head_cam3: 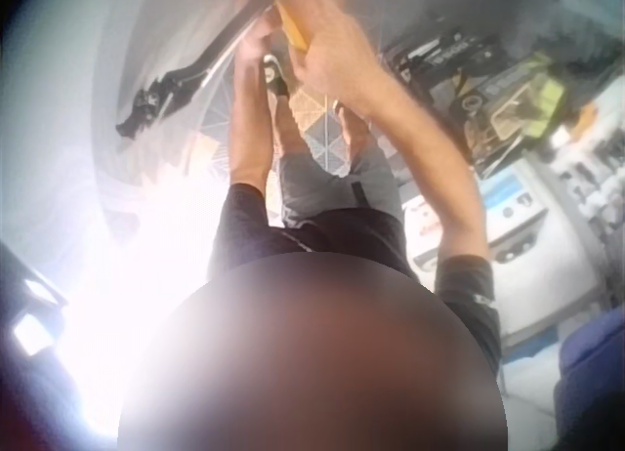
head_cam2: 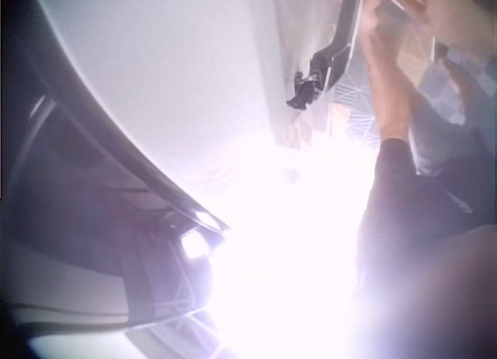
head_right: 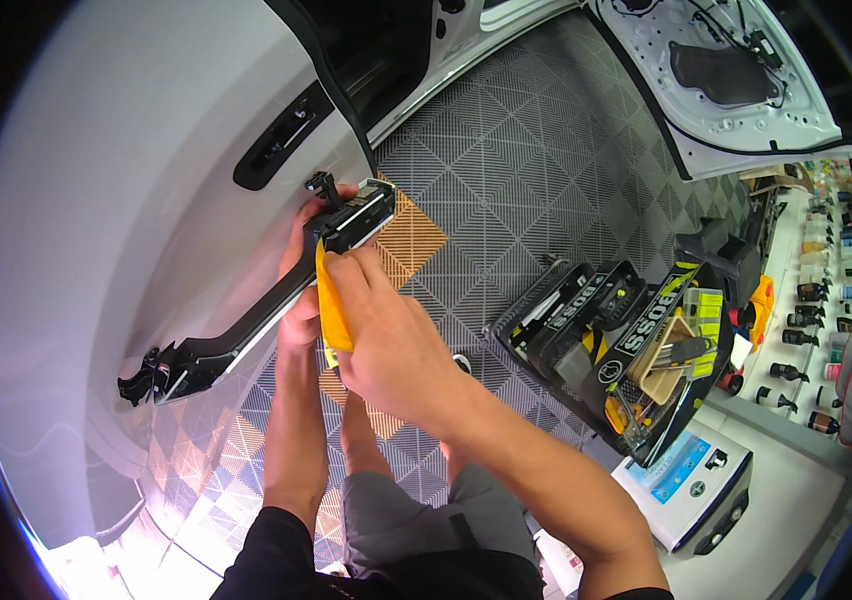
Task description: The person installs a car door handle onto a white door panel. They align the handle, secure it with screws using a screwdriver, and then use a yellow plastic squeegee to press the handle into place.
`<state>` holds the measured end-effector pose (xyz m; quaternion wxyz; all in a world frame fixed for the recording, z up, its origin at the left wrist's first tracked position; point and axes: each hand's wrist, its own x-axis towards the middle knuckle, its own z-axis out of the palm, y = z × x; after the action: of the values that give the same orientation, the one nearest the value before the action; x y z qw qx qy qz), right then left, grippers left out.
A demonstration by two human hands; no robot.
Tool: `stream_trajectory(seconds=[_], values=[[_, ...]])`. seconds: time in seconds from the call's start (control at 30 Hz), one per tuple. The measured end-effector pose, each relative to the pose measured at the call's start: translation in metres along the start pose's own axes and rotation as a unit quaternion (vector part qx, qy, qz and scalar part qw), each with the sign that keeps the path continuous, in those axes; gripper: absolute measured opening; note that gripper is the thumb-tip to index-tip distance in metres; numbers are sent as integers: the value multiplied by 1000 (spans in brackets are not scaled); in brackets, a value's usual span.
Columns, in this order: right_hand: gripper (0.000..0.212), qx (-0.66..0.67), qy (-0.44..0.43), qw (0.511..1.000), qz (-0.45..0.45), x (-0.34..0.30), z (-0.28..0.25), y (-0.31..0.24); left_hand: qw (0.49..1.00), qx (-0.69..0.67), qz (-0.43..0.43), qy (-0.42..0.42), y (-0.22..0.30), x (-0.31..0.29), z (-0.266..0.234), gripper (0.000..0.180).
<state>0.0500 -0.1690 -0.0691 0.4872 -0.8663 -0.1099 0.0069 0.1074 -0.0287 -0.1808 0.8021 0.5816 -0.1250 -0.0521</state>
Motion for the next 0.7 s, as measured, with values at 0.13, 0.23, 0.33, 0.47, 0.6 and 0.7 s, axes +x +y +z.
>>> stream_trajectory(seconds=[0.13,0.23,0.33,0.47,0.6,0.7], values=[[31,215,-24,957,192,1,-11,-3,998,-55,-15,-12,-1,-4,-5,99],[29,363,-44,865,345,9,-17,-11,995,-91,-9,-34,1,-4,-7,98],[22,426,1,831,358,14,-17,-21,996,-81,-8,-32,4,-3,-7,99],[20,456,0,820,345,16,-19,-18,996,-53,-67,-2,6,-6,-6,113],[20,402,-27,861,309,13,-16,-11,999,-30,-22,12,-2,-6,-7,116],[17,432,-9,854,290,10,-13,-12,998,4,31,51,-10,-5,-4,109]])
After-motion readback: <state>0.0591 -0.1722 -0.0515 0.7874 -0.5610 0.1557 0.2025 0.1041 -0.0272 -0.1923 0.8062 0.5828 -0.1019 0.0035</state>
